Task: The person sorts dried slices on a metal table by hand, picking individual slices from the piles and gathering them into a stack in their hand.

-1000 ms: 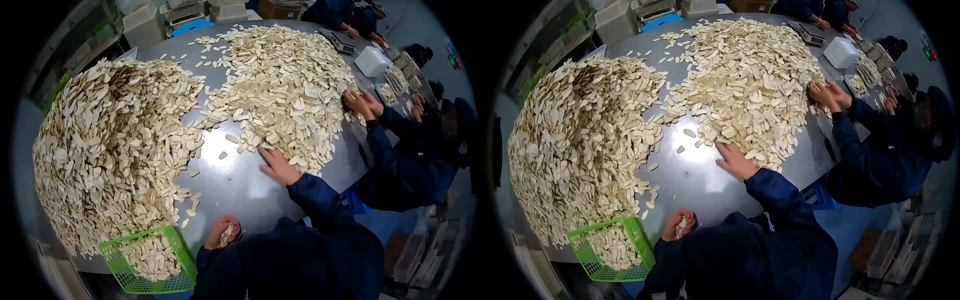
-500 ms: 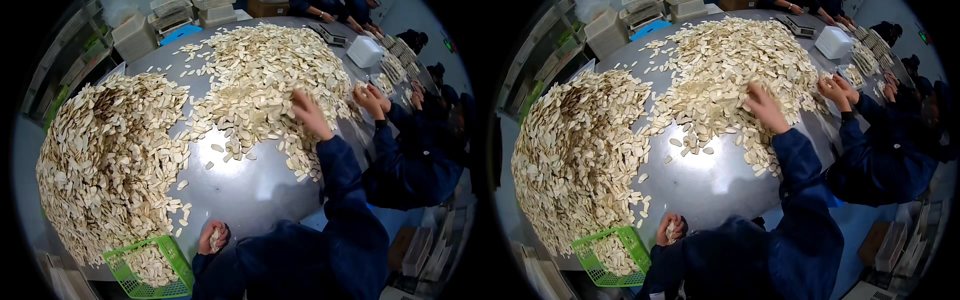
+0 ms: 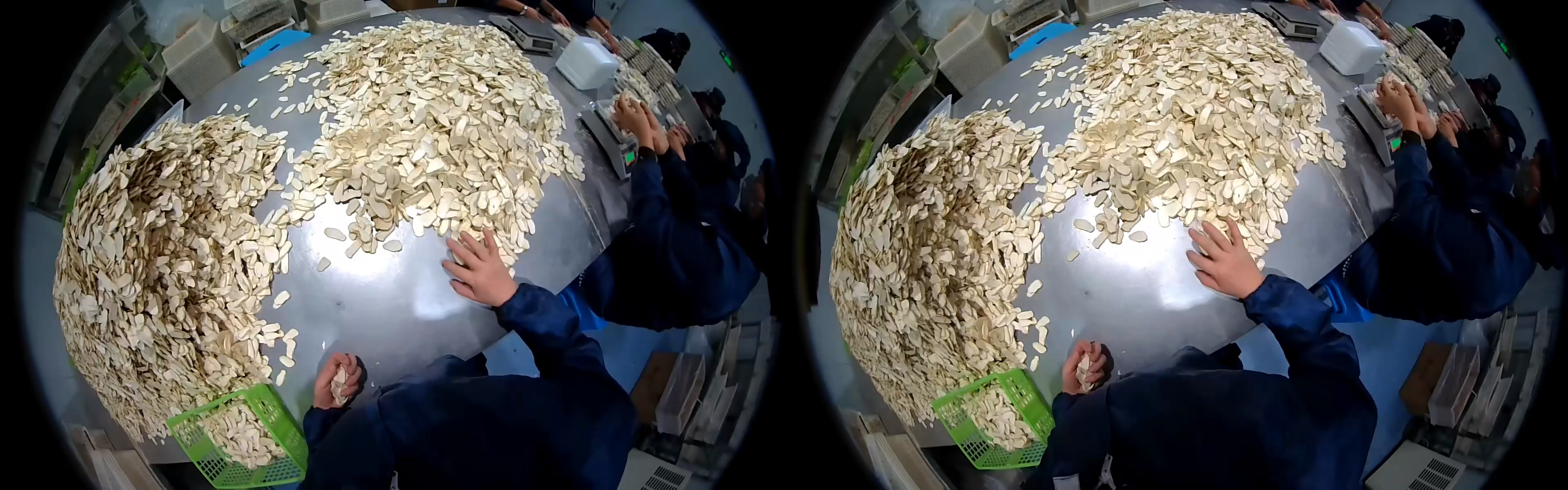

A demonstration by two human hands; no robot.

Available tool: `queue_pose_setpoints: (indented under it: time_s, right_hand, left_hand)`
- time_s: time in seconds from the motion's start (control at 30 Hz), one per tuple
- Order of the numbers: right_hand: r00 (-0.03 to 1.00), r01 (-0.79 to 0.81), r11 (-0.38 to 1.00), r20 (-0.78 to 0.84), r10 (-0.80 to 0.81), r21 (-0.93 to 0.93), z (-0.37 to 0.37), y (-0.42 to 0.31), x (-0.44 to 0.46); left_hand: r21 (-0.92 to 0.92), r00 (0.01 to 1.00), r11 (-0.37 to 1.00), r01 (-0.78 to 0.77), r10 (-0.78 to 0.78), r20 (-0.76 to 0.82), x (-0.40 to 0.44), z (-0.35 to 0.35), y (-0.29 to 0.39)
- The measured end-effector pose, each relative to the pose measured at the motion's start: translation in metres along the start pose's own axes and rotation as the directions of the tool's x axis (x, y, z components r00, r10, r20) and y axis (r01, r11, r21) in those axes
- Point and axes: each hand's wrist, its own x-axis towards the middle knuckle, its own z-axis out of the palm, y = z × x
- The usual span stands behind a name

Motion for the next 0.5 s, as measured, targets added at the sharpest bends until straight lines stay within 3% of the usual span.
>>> queue_pose_setpoints:
  time_s: [0.1,0.2,0.27,0.33,0.5]
  right_hand:
    - [0.992,-0.089,0.991,-0.103,0.079,-0.098,0.019,0.032,-0.005]
    - [0.98,-0.189,0.952,-0.105,0.168,-0.241,0.013,0.079,-0.006]
    - [0.97,-0.243,0.943,-0.085,0.229,-0.229,0.0,0.108,-0.011]
    - [0.949,-0.31,0.904,-0.155,0.275,-0.294,-0.011,0.129,-0.015]
    - [0.808,-0.58,0.764,-0.324,0.493,-0.283,-0.024,0.16,-0.027]
  left_hand:
    - [0.022,1.0,1.0,0.016,-0.017,0.011,0.002,0.0,0.0]
    - [0.033,1.0,0.999,0.001,-0.001,0.012,0.004,0.002,-0.001]
    - [0.026,1.0,1.0,-0.004,0.004,0.005,0.003,0.001,-0.002]
    - [0.015,1.0,1.0,-0.005,0.005,-0.009,0.003,-0.002,-0.002]
    - [0.014,1.0,1.0,0.002,-0.002,0.009,0.003,0.005,0.001]
